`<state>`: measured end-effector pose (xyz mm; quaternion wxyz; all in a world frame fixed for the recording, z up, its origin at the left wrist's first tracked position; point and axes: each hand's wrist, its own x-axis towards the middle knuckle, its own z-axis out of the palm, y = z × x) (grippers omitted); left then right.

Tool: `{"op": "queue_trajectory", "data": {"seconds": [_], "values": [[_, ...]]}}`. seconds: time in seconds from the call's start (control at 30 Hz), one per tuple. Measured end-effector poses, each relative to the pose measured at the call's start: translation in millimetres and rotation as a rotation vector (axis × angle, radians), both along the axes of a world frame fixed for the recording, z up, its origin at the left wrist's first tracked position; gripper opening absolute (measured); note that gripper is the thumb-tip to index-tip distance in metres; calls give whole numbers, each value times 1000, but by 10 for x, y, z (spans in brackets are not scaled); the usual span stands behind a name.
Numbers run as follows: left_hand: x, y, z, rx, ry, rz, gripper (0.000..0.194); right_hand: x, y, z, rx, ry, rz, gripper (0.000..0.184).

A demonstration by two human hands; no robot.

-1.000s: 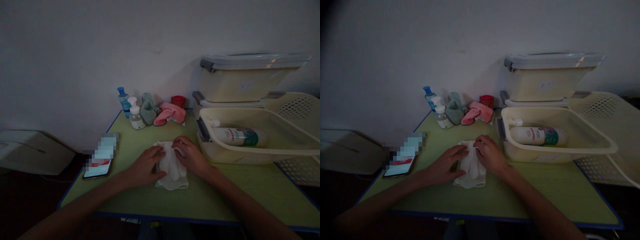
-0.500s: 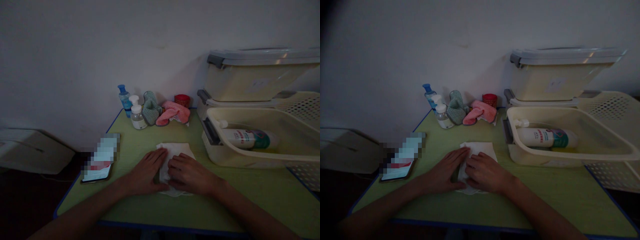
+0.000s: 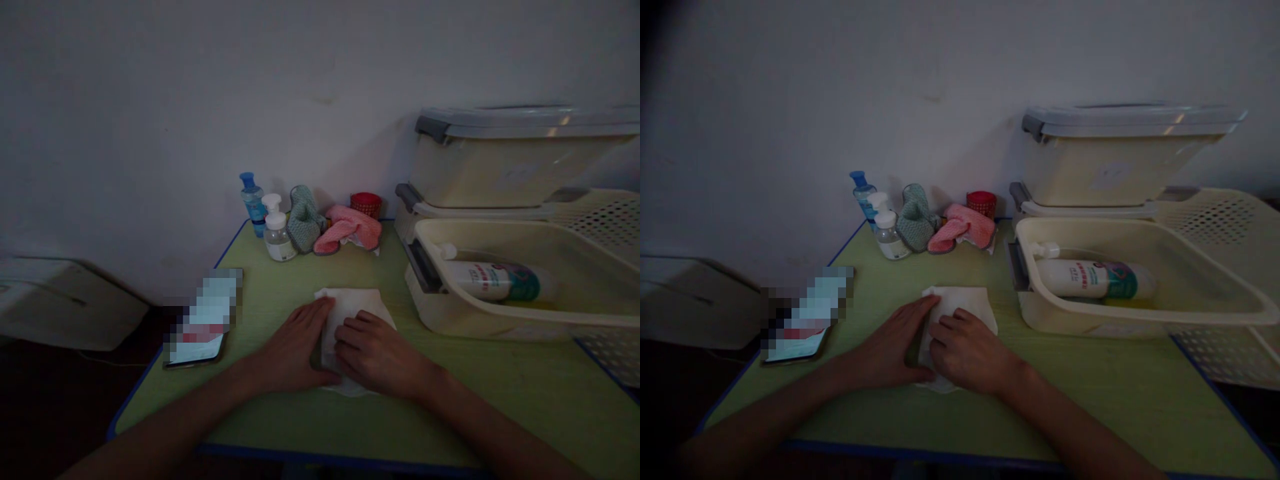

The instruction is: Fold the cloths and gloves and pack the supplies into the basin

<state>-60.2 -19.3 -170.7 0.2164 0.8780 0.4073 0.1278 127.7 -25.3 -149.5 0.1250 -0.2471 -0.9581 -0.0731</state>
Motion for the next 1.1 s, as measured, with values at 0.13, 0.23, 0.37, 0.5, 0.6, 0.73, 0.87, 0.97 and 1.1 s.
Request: {"op": "queue_trajectory", "data": {"seconds": [0.13,0.23,0.37,0.5,0.6,0.73,0.87,0.97,1.1], "values": [[8,0,7,-26,-31,8,107,-13,-4,-1,-3,81,-49,14],[9,5,15,-31,-26,10,107,-33,-4,-17,6,74,-31,14],[-2,13,15,-5,13,-19,103,-50,-2,-32,-16,7,23,16],[-4,21,-7,33,24,-33,103,-39,-1,-28,-71,-15,25,13],[3,25,-27,38,19,-10,112,-31,0,-33,-97,-14,27,9],[7,32,-41,40,35,11,118,-48,-10,-51,-121,-13,20,9],[-7,43,-49,97,107,-71,102,-44,-26,-38,-172,-2,12,8],[-21,44,-45,139,168,-117,95,54,-16,46,-238,99,-8,13],[-26,38,-31,147,190,-123,96,266,28,212,-289,171,-39,12]]}}
